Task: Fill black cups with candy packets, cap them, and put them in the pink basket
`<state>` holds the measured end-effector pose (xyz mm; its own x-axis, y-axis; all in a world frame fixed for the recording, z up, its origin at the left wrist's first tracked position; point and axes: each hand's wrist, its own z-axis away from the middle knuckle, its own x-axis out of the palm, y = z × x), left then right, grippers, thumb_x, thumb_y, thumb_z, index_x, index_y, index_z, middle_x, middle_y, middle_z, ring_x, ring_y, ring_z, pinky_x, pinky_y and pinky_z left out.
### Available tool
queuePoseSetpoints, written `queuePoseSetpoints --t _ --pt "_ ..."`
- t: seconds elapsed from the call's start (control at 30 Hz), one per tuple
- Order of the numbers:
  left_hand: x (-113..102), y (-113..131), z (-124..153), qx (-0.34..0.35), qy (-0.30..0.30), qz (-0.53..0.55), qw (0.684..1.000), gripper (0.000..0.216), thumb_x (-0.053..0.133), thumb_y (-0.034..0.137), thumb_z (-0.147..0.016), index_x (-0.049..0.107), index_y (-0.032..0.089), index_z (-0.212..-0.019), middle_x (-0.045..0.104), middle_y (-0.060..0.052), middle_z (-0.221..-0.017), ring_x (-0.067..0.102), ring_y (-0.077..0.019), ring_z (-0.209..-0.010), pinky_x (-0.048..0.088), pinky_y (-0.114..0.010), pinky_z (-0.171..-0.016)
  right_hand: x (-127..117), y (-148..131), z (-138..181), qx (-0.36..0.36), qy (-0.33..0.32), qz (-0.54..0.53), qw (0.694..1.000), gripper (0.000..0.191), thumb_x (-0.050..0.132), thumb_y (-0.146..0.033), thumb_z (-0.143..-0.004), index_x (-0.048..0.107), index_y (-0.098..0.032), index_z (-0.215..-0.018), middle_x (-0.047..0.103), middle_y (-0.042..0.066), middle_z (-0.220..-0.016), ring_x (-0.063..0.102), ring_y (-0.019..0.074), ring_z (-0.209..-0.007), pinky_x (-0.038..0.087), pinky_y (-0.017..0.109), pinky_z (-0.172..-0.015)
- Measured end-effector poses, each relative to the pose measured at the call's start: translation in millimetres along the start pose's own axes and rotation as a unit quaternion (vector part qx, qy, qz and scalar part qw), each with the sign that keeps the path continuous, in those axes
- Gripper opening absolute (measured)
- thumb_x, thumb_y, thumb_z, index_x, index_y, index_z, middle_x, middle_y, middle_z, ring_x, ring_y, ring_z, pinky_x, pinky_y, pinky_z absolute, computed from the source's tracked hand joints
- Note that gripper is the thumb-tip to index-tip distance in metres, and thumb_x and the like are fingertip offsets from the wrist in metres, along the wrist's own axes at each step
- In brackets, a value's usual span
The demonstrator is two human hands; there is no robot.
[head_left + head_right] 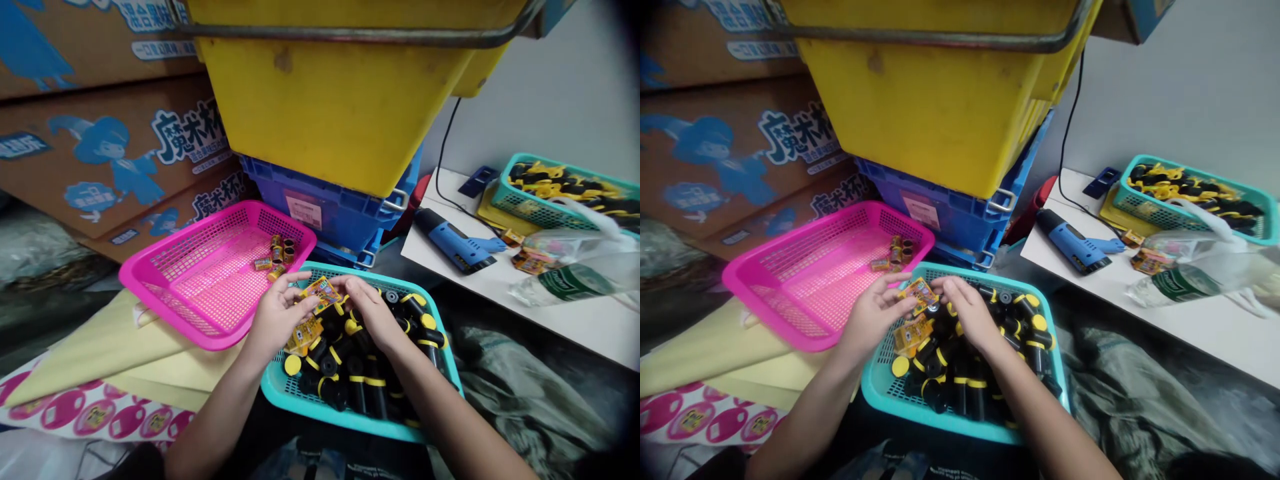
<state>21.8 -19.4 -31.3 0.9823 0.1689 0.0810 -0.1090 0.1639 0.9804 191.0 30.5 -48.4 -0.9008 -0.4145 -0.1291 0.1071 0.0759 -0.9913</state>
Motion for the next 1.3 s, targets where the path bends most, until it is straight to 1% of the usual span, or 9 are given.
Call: queuePoseSetpoints --t 0.2,0.43,0.6,0.67,0.73,0.8,0.87,1.13,1.3 --pt "-2.8 10.6 2.2 0.007 -0.081 -0.1 0.992 0.069 0.068 0.022 -0.073 0.04 0.022 -0.135 0.058 0.005 -0.067 0.057 -0.0102 -0.064 0.045 -0.022 -0.062 -5.8 -8.7 -4.5 0.061 -0.125 0.011 0.99 0.03 0.067 -0.045 -0.076 0.07 -0.016 -0.086 0.064 0.004 -0.087 0.059 0.0166 -0.081 0.046 0.029 -0.075" --pt "6.3 -0.7 -2.0 0.021 -0.127 0.046 0.991 0.063 0.072 0.023 -0.07 0.046 0.021 -0.128 0.066 -0.003 -0.093 0.064 -0.0154 -0.088 0.05 -0.027 -0.079 9.5 -9.0 -5.9 0.11 -0.056 -0.199 0.972 0.042 0.076 -0.044 -0.064 0.045 -0.017 -0.065 0.051 -0.005 -0.063 0.047 0.0085 -0.059 0.036 0.022 -0.06" --pt "2.8 -7.3 -7.7 0.012 -0.01 0.127 0.992 0.034 0.075 0.027 -0.069 0.054 0.019 -0.095 0.069 0.002 -0.075 0.067 -0.0115 -0.067 0.054 -0.024 -0.068 -8.0 -14.0 1.9 0.061 -0.113 0.062 0.99 0.034 0.05 -0.052 -0.085 0.055 -0.018 -0.085 0.058 0.002 -0.084 0.051 0.0149 -0.078 0.039 0.027 -0.069" --pt "-2.6 -6.5 -8.1 0.029 0.028 0.122 0.992 0.03 0.076 0.029 -0.068 0.057 0.017 -0.088 0.07 0.001 -0.074 0.067 -0.0123 -0.068 0.055 -0.024 -0.067 -12.0 -13.7 10.3 0.032 -0.203 0.269 0.941 0.025 0.064 -0.039 -0.077 0.059 -0.019 -0.092 0.061 0.005 -0.093 0.053 0.0203 -0.091 0.039 0.034 -0.081" --pt "-6.2 -5.6 -7.0 0.034 0.046 0.096 0.994 0.026 0.074 0.031 -0.069 0.063 0.015 -0.086 0.071 -0.001 -0.076 0.068 -0.0129 -0.069 0.056 -0.025 -0.068 -8.2 -11.7 20.1 0.013 -0.292 0.438 0.85 0.031 0.071 -0.023 -0.069 0.061 -0.018 -0.099 0.062 0.008 -0.097 0.052 0.0254 -0.099 0.036 0.041 -0.088" --pt "-7.2 -5.0 -5.2 0.023 0.055 0.067 0.996 0.025 0.073 0.033 -0.071 0.068 0.013 -0.085 0.073 -0.004 -0.077 0.069 -0.0145 -0.071 0.057 -0.026 -0.069 -0.3 -9.9 28.4 -0.007 -0.333 0.531 0.779 0.032 0.067 -0.014 -0.07 0.063 -0.014 -0.101 0.063 0.012 -0.099 0.052 0.028 -0.1 0.035 0.045 -0.09" --pt "-7.1 -4.5 -3.5 0.009 0.059 0.045 0.997 0.026 0.073 0.033 -0.07 0.071 0.013 -0.086 0.074 -0.005 -0.078 0.07 -0.0158 -0.073 0.057 -0.027 -0.07 4.3 -10.6 32.0 -0.036 -0.329 0.567 0.754 0.028 0.061 -0.012 -0.073 0.065 -0.011 -0.1 0.062 0.015 -0.098 0.051 0.0288 -0.098 0.037 0.045 -0.088" --pt "-14.0 -0.6 -2.6 0.005 0.03 -0.036 0.999 0.018 0.076 0.022 -0.062 0.075 0.017 -0.08 0.075 -0.002 -0.075 0.068 -0.0122 -0.064 0.056 -0.022 -0.065 -38.3 -35.8 10.4 -0.127 0.0 0.347 0.929 0.034 0.059 -0.028 -0.081 0.06 -0.018 -0.113 0.05 0.008 -0.095 0.049 0.021 -0.089 0.043 0.038 -0.081" --pt "-15.0 -0.5 -2.5 -0.023 0.004 -0.048 0.999 0.02 0.076 0.025 -0.063 0.076 0.018 -0.082 0.076 -0.003 -0.075 0.066 -0.012 -0.059 0.056 -0.023 -0.061 -41.1 -39.2 7.3 -0.014 -0.003 0.02 1.0 0.03 0.065 -0.031 -0.077 0.054 -0.022 -0.103 0.052 0.0 -0.083 0.05 0.0117 -0.069 0.043 0.025 -0.063"
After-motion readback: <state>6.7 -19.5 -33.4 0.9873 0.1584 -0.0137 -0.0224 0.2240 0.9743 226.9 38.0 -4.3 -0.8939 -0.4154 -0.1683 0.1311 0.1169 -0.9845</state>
